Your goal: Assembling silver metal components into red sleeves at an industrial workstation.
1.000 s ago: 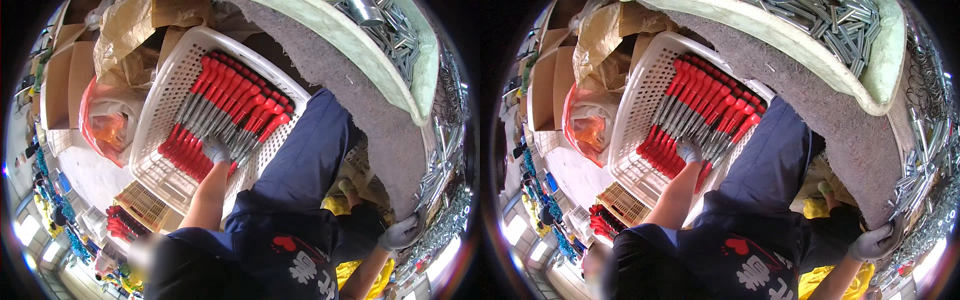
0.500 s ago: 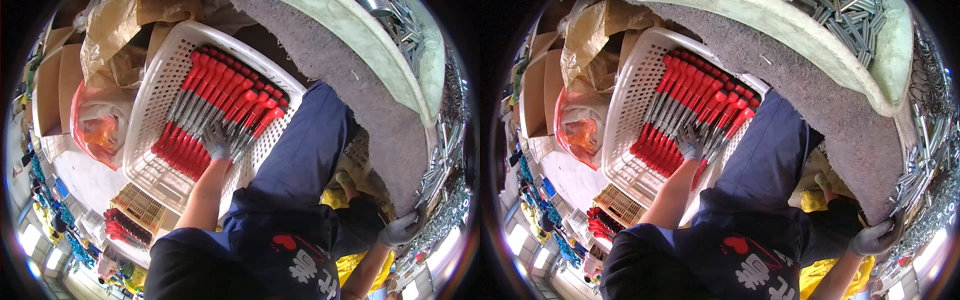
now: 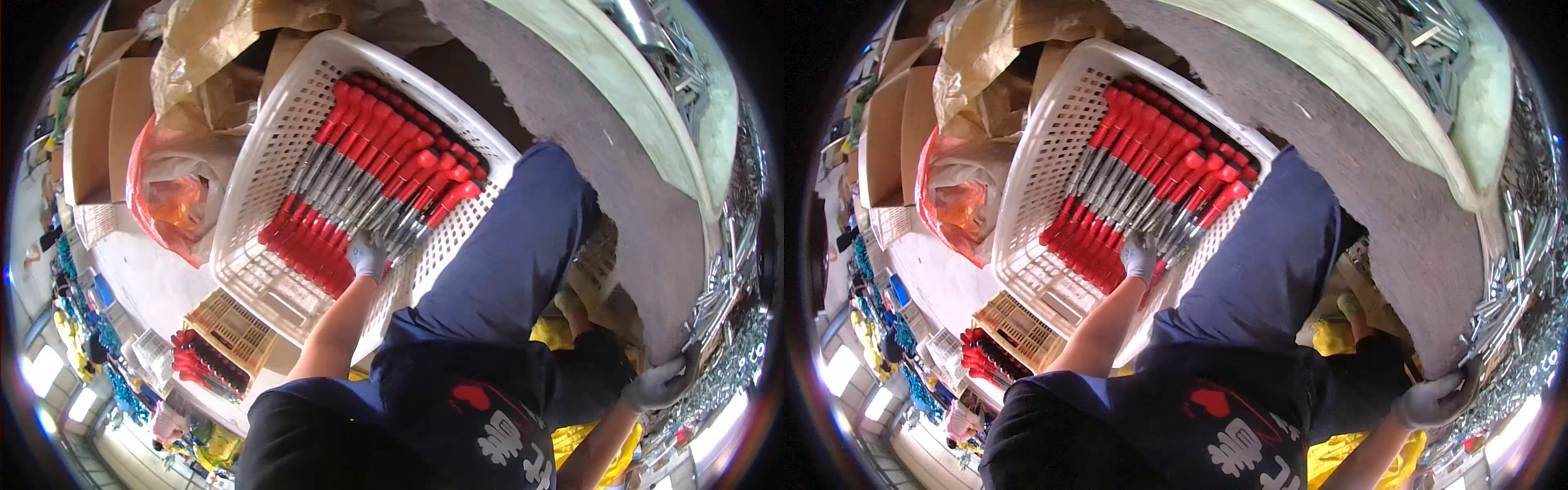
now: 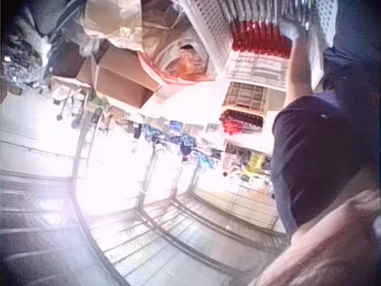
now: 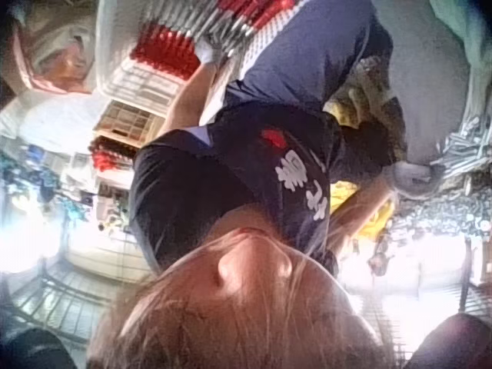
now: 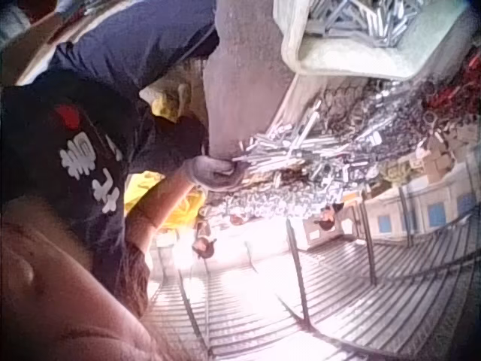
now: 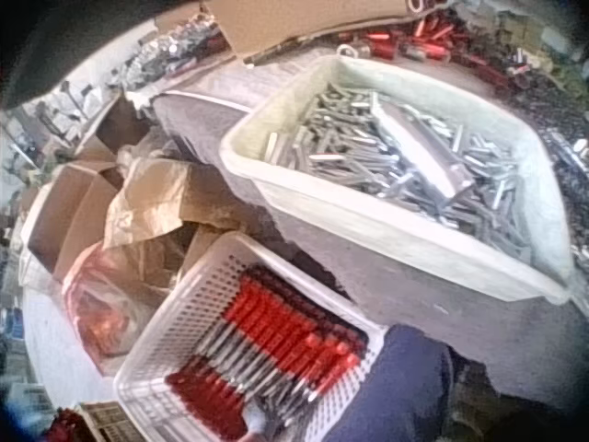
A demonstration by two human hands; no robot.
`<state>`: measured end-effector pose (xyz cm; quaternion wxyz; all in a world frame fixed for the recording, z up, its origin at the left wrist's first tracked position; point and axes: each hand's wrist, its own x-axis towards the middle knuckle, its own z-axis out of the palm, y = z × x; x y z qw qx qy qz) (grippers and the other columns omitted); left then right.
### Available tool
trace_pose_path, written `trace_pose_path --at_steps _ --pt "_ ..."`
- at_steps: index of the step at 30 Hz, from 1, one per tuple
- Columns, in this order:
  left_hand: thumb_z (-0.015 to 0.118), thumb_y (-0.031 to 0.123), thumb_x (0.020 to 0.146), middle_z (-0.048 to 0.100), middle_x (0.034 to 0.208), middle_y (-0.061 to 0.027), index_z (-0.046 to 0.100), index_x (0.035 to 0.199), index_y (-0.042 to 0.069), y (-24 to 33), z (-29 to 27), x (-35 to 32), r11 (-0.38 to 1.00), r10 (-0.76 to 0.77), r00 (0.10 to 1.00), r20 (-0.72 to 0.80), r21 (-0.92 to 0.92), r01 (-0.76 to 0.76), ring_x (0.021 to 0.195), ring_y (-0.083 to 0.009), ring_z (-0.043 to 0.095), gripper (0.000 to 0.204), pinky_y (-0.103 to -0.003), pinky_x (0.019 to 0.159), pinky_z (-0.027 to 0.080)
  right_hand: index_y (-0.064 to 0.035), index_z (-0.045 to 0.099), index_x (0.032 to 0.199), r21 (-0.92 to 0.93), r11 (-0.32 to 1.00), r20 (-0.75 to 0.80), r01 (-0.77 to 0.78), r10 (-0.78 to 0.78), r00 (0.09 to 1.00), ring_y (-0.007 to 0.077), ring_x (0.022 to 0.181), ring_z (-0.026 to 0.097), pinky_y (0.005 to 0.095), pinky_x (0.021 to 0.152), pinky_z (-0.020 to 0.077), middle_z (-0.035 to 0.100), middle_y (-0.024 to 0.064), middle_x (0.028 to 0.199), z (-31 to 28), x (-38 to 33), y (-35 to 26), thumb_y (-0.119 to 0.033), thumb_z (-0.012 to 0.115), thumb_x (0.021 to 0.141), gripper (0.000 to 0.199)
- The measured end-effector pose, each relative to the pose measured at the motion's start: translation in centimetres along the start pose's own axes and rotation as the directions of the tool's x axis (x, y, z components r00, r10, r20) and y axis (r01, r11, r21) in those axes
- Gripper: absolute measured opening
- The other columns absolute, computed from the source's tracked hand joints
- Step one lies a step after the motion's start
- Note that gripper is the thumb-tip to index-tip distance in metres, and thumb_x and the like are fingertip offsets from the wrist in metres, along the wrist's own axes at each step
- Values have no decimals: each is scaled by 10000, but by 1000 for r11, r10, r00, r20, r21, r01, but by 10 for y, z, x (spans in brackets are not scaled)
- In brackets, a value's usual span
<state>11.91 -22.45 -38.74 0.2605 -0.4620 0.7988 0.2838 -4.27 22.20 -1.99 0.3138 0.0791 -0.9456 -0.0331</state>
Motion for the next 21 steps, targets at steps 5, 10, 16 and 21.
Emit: trace_pose_path --at_steps 5,10,16,21 --pt "404 648 875 153 1490 -318 101 1498 57 6 -3 63 965 -248 935 -254 -152 214 1370 -442 224 910 -496 1115 217 79 600 1132 12 997 13 -76 76 997 302 1021 613 369 903 491 622 200 1129 -2 1 1 -94 454 970 279" --pt "549 755 706 -11 1506 -334 -77 1498 110 18 26 60 956 -295 932 -210 -79 284 1403 -474 75 1197 -511 1140 125 80 569 1173 -64 997 78 -53 58 995 329 1029 617 395 905 500 613 212 1150 1 4 -8 -121 422 980 315" --pt "563 710 734 51 1513 -312 27 1508 115 22 16 45 962 -274 921 -278 -69 265 1403 -461 95 1113 -534 1134 120 71 571 1181 35 999 22 -31 30 999 323 1049 609 394 906 502 612 207 1156 6 7 -16 -188 424 990 354" --pt "493 476 886 141 1495 -320 213 1474 59 59 23 21 954 300 850 -432 132 -269 1390 -464 149 773 -556 1130 102 85 583 1137 37 995 9 -88 88 996 335 1044 598 395 925 472 605 219 1153 5 2 -13 -116 414 966 313"
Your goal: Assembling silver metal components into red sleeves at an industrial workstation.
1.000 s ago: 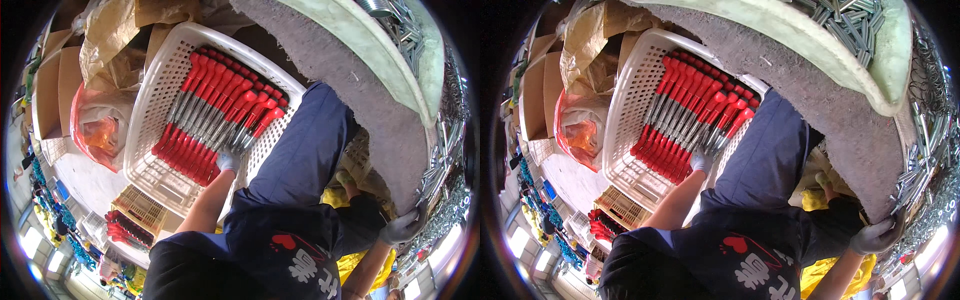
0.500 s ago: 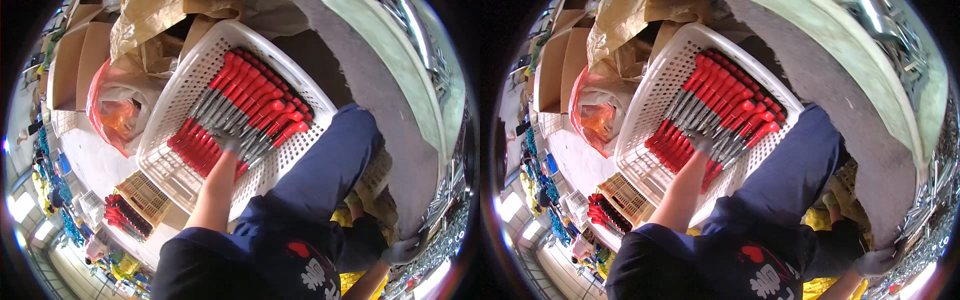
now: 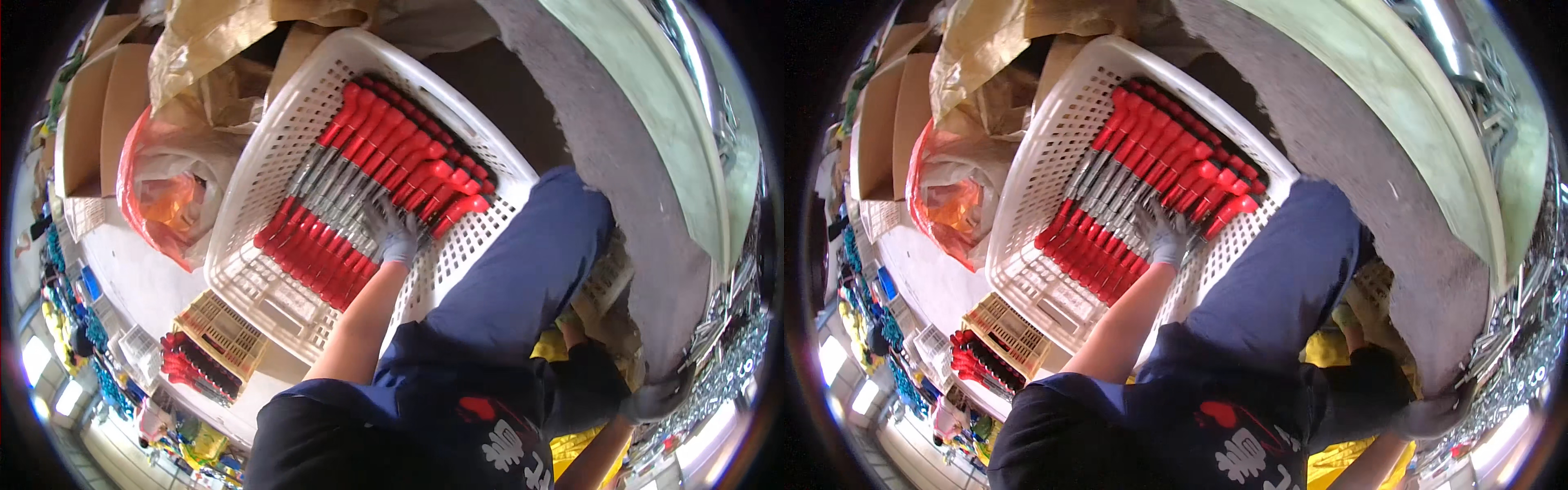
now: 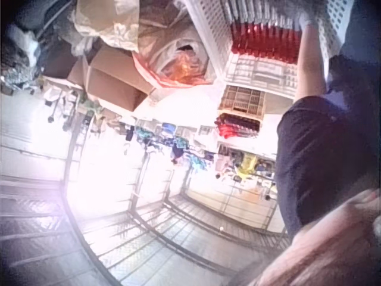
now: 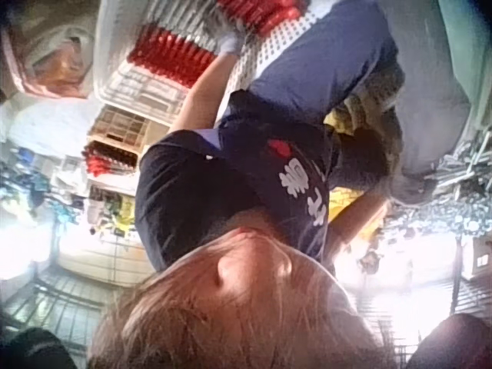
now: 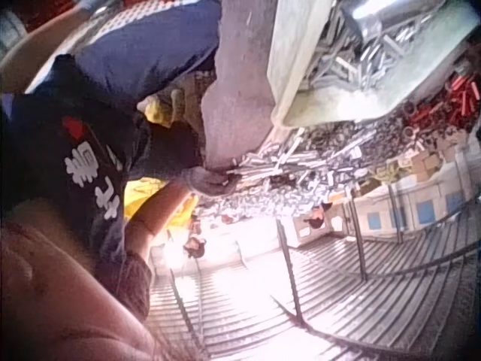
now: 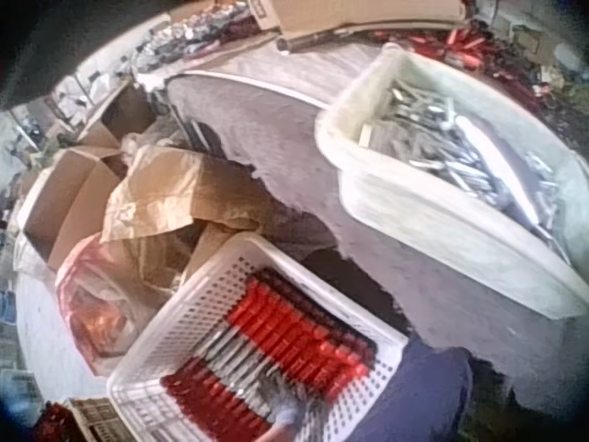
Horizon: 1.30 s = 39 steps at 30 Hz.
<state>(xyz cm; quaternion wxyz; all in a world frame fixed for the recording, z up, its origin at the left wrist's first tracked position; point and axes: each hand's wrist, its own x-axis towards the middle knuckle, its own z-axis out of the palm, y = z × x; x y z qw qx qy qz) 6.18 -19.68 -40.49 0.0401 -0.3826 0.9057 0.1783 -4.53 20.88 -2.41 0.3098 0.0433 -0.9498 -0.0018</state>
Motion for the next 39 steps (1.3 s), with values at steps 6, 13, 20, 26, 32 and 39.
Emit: trace_pose_path --at_steps 6,13,20,26,32,39 --pt "413 610 868 59 1505 -335 232 1492 170 58 19 18 967 191 870 455 64 -246 1396 -508 29 784 -613 1106 -12 71 535 1181 169 986 41 -7 0 999 292 1015 602 403 870 503 612 194 1114 0 -2 -6 -143 431 988 306" --pt "627 420 851 437 1360 -285 418 1350 -42 25 4 58 918 172 910 377 -397 -9 1281 -388 411 712 -421 1094 291 -85 642 1090 30 997 49 73 -75 996 324 1034 548 432 946 397 602 131 1106 -12 9 -21 -115 613 744 349" --pt "517 282 942 254 1478 -256 339 1396 -44 187 -204 17 528 494 687 -533 -444 -724 1370 -397 251 586 -489 1132 177 21 399 1349 -102 930 328 -353 367 871 440 1328 305 514 1107 217 375 269 1405 -53 -16 75 -341 516 896 591" --pt "520 65 770 332 1433 -248 426 1313 -64 313 -314 -110 -116 836 79 -543 -315 -942 1366 -408 266 565 -503 1117 201 -51 597 1176 258 875 168 -409 376 911 369 1188 497 407 1015 390 534 192 1281 -41 16 114 -199 540 881 335" --pt "624 63 763 555 1209 -150 605 1132 80 433 -310 -180 -297 890 -162 -426 -273 -915 1167 -370 482 370 -478 1005 369 -133 647 1097 -162 820 348 -550 569 745 301 1091 580 399 940 456 629 122 1155 -10 67 184 -167 507 840 295" --pt "524 160 885 473 1381 -81 530 1268 142 579 -251 -200 -363 932 -362 28 60 -930 1331 -295 373 383 -447 1087 297 -62 605 1144 352 703 381 -618 495 781 316 1180 516 387 1032 391 566 159 1246 7 66 173 -58 512 803 354"
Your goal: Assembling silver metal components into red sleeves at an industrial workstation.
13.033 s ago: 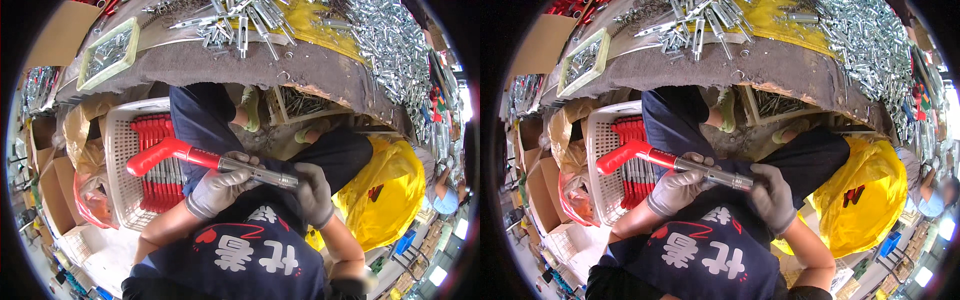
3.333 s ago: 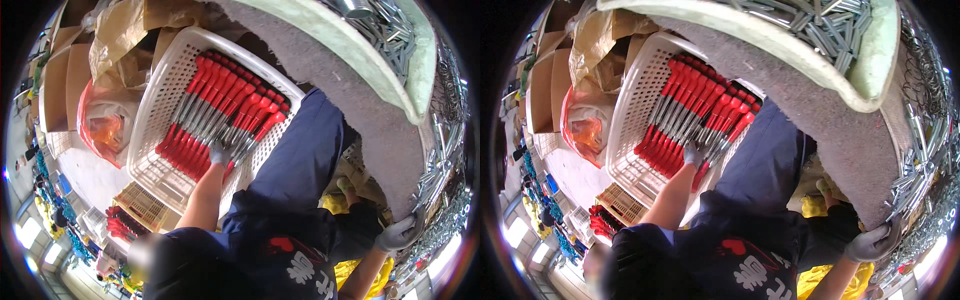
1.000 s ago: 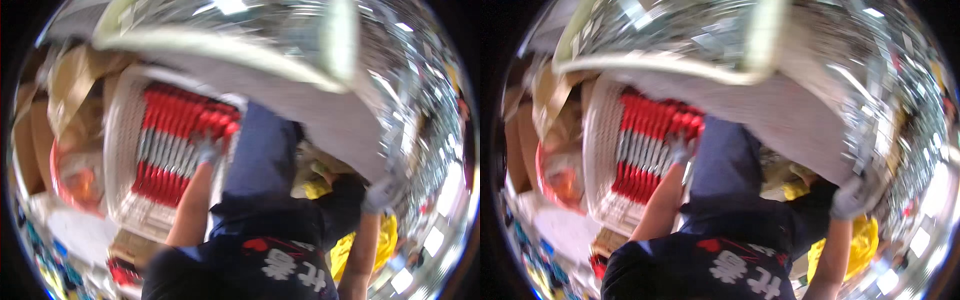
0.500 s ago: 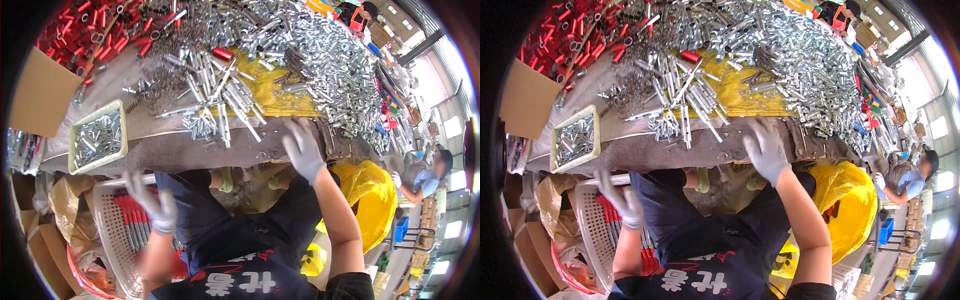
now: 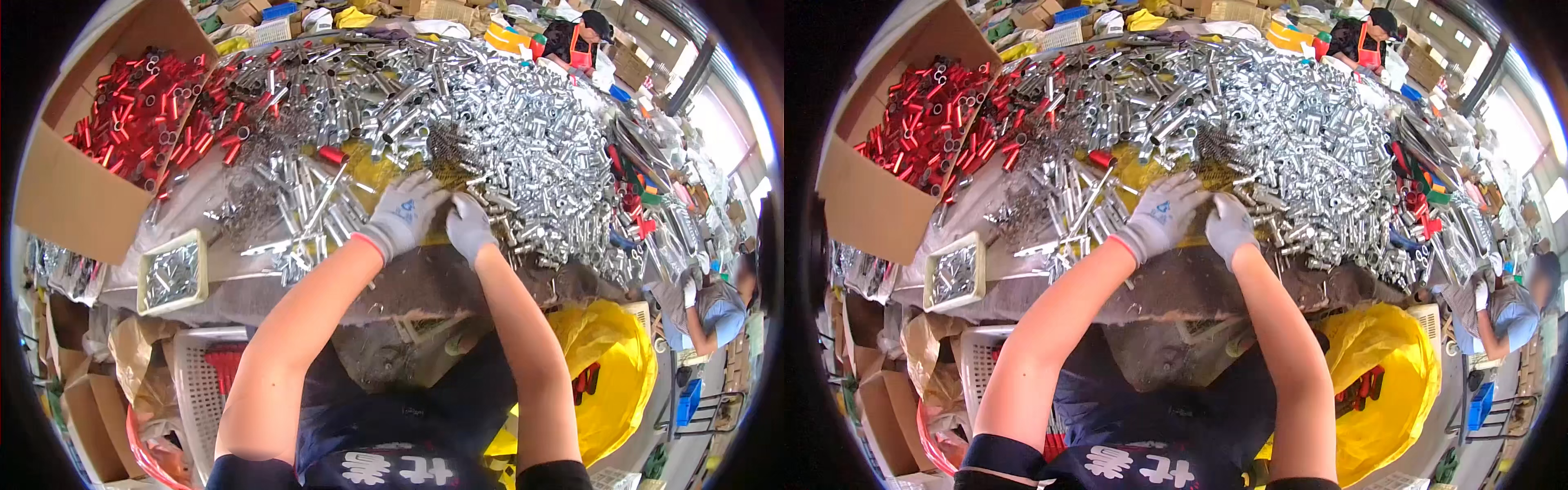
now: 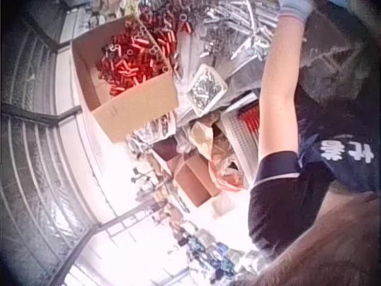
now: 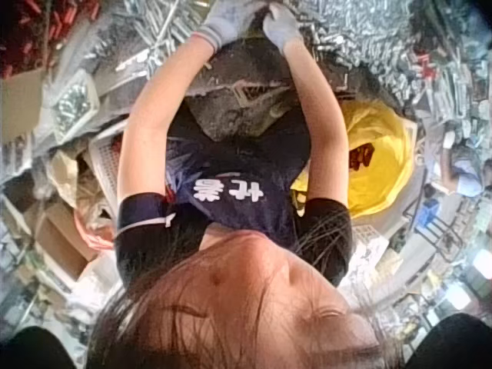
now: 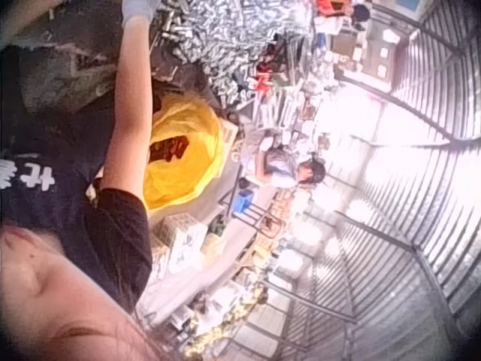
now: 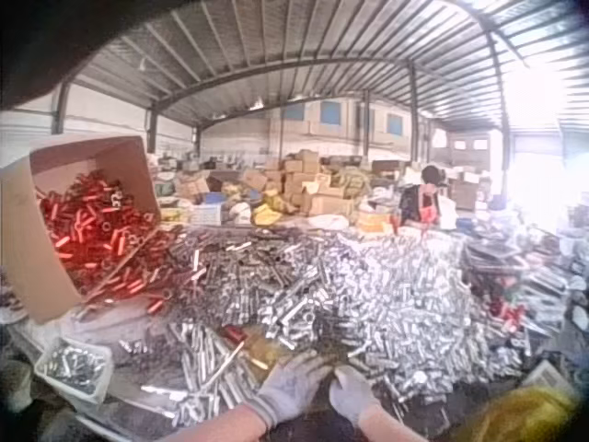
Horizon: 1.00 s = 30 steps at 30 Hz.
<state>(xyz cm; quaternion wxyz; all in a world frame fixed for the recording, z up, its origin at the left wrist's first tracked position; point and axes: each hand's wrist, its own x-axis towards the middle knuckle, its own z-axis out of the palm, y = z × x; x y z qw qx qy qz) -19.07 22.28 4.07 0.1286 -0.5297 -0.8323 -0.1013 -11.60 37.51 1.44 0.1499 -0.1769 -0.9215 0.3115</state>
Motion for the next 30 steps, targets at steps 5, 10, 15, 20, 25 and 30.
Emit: trace_pose_path --at_steps 5,10,15,20,25,30 --pt "431 243 951 318 1513 -39 532 1300 233 -52 0 50 924 -261 937 232 340 173 1415 -248 242 363 -431 1141 199 -61 566 1168 -279 958 -72 69 -93 993 341 1203 466 433 992 393 507 139 1297 -9 -5 3 -110 552 829 343" --pt "515 286 908 521 1321 -90 605 1186 177 -47 -14 43 953 -230 973 3 203 225 1287 -251 425 312 -442 1098 290 -88 559 1176 -347 916 84 204 -186 979 335 1197 460 445 1001 360 512 141 1280 -2 -24 -13 -225 576 840 363" --pt "576 341 873 606 1133 -93 621 1110 139 -19 16 51 988 10 999 43 -156 -3 1025 -293 584 315 -402 904 447 -72 578 1134 -277 935 -29 220 -237 971 366 1159 495 481 968 391 532 171 1250 -12 -20 0 -105 565 780 355" --pt "612 259 855 629 1043 -119 636 991 103 -23 24 76 980 -190 948 254 -8 199 988 -300 608 208 -394 878 473 -46 570 1166 -522 843 -20 129 -163 986 372 1218 450 447 1035 343 497 189 1304 -5 -23 -12 -140 565 817 361" --pt "660 249 872 675 847 -86 646 1038 48 -70 13 58 617 -429 902 38 -717 324 757 -173 642 261 -315 700 529 -37 611 1108 36 972 -8 234 -234 972 386 1202 465 453 1068 302 545 225 1245 -8 -11 -10 -224 525 868 316" --pt "622 261 900 649 773 -61 630 1046 -2 -94 30 54 -75 -718 627 304 -928 364 630 -129 603 301 -249 586 498 -80 486 1302 -199 911 231 361 -314 921 341 1344 344 491 1134 181 447 165 1394 22 -5 -33 -338 458 918 463"
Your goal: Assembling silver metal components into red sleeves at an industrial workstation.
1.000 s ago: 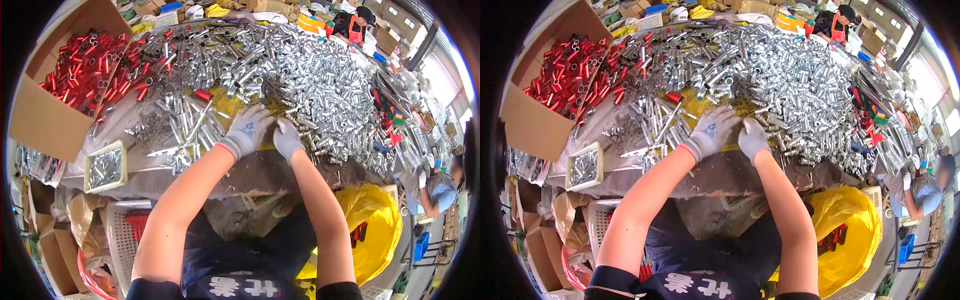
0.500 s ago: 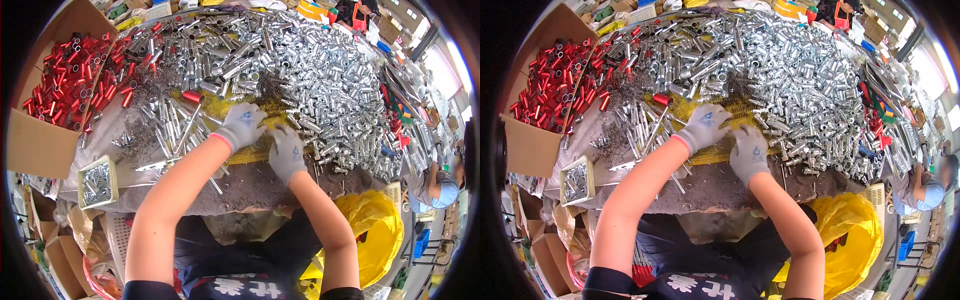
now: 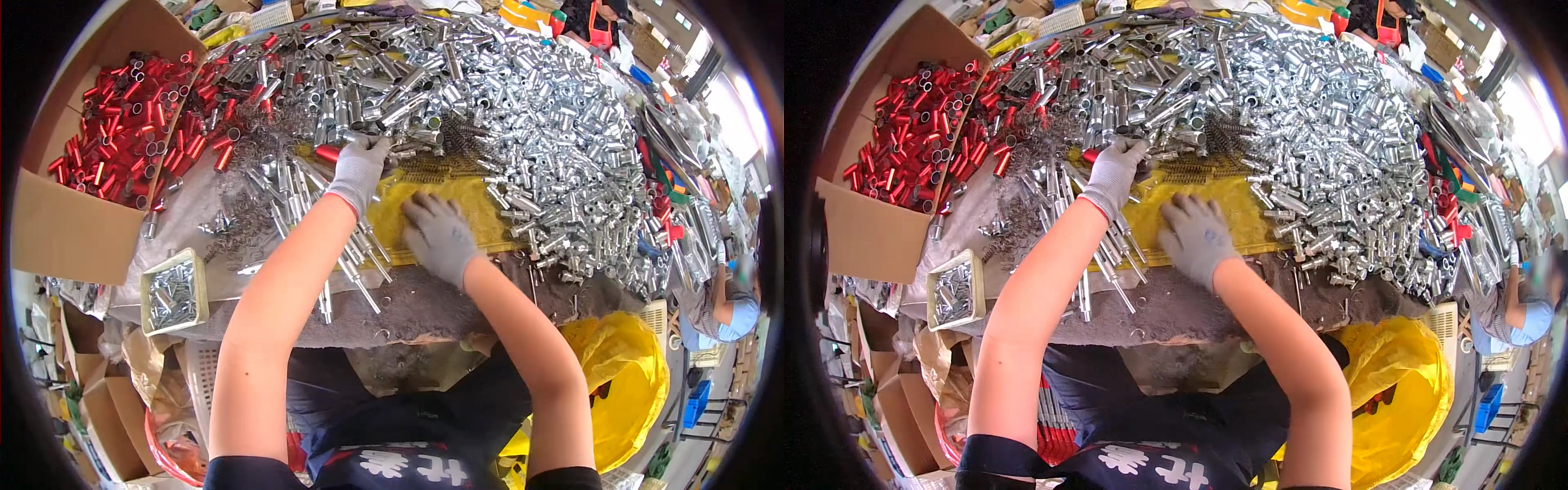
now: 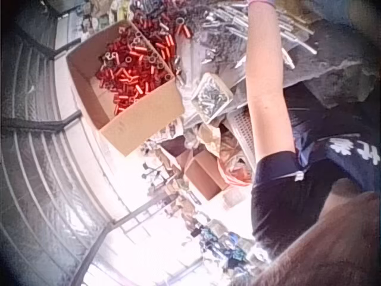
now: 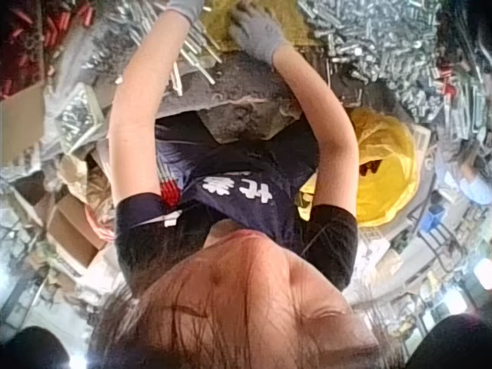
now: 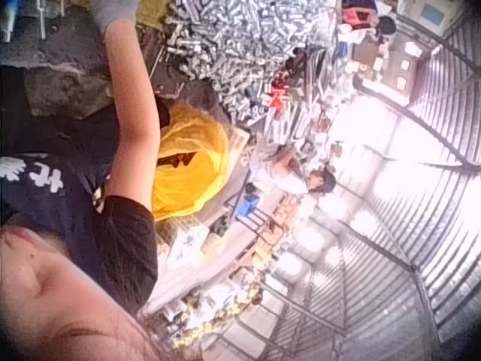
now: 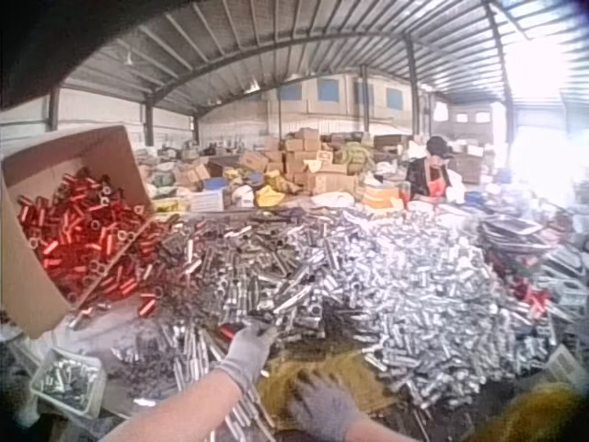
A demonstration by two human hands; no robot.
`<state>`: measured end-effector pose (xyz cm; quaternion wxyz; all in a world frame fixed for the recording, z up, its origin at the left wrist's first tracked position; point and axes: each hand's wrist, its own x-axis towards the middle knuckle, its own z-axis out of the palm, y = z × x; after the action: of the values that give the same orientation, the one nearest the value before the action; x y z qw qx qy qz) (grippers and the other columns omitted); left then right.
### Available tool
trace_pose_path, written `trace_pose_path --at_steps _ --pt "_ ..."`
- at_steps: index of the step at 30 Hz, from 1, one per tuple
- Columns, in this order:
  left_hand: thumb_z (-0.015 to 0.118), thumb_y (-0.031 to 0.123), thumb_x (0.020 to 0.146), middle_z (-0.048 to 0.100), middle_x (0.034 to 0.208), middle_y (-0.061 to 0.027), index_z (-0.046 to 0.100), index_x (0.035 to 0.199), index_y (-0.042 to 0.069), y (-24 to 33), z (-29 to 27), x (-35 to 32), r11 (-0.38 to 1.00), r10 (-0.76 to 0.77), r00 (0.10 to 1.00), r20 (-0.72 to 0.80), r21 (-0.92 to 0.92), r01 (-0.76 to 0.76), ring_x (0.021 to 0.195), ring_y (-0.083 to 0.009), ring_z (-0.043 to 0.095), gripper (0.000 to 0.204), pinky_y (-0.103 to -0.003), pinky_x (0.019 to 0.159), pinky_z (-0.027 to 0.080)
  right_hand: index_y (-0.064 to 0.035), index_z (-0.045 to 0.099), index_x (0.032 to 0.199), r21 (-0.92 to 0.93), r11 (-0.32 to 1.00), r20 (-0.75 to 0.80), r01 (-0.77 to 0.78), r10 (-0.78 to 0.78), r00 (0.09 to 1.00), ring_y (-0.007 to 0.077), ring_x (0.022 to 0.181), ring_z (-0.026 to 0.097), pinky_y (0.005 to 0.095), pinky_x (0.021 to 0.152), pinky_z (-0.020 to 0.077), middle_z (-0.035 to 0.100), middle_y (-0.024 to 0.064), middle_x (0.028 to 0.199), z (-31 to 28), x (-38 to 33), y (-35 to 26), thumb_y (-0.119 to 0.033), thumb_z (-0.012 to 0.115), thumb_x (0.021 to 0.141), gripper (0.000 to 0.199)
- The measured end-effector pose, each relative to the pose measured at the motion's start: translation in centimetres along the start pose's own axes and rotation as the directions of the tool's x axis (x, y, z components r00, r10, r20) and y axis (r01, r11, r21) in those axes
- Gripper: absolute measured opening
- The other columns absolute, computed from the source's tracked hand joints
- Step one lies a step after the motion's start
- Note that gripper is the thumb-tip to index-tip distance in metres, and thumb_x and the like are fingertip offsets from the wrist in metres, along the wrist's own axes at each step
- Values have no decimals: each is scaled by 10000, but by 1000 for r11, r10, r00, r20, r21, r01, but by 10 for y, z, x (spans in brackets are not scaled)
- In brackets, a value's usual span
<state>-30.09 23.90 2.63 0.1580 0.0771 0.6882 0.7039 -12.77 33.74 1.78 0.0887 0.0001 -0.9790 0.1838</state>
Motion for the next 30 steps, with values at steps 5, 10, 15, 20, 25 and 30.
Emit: trace_pose_path --at_steps 5,10,15,20,25,30 --pt "569 166 883 656 980 -147 621 1104 22 10 -24 -12 837 422 906 12 378 -395 910 -219 632 269 -296 846 476 -42 605 1162 281 955 -55 98 -85 995 348 1183 508 416 1009 399 533 185 1290 -20 -11 3 -174 537 858 338" --pt "473 159 907 645 1069 -163 636 1103 55 28 -14 -70 270 270 825 496 783 -560 1062 -290 587 276 -357 971 449 -63 550 1253 110 993 -133 -48 62 989 344 1301 391 444 1095 285 449 163 1390 1 36 29 -231 503 893 400" --pt "502 155 851 474 1373 -106 547 1250 82 -1 -25 -81 -176 211 780 589 808 -562 1267 -222 446 408 -389 1057 308 -52 519 1297 50 991 29 126 -128 991 337 1370 311 456 1141 194 415 171 1424 1 12 10 -378 454 929 495" --pt "589 253 827 596 1119 -70 647 1021 110 41 -9 -82 -289 49 940 339 905 -311 1098 -230 557 248 -397 876 468 -27 653 1068 485 854 62 187 -247 967 297 1128 566 414 1014 397 618 153 1178 -42 -22 4 -225 555 885 287" --pt "591 257 810 621 1035 -100 665 977 128 38 -37 -85 -101 135 937 321 946 -310 1017 -272 592 223 -403 841 476 -48 607 1161 277 959 -68 62 -45 997 337 1101 561 391 963 431 598 152 1180 -15 37 15 -151 527 880 309" --pt "593 289 815 627 1032 -91 659 952 119 31 -50 -91 -103 267 919 288 957 -270 1022 -275 586 228 -415 858 468 -131 628 1063 -144 982 -35 -124 121 992 325 1024 603 429 825 520 597 154 1062 0 93 -29 -166 562 856 220"
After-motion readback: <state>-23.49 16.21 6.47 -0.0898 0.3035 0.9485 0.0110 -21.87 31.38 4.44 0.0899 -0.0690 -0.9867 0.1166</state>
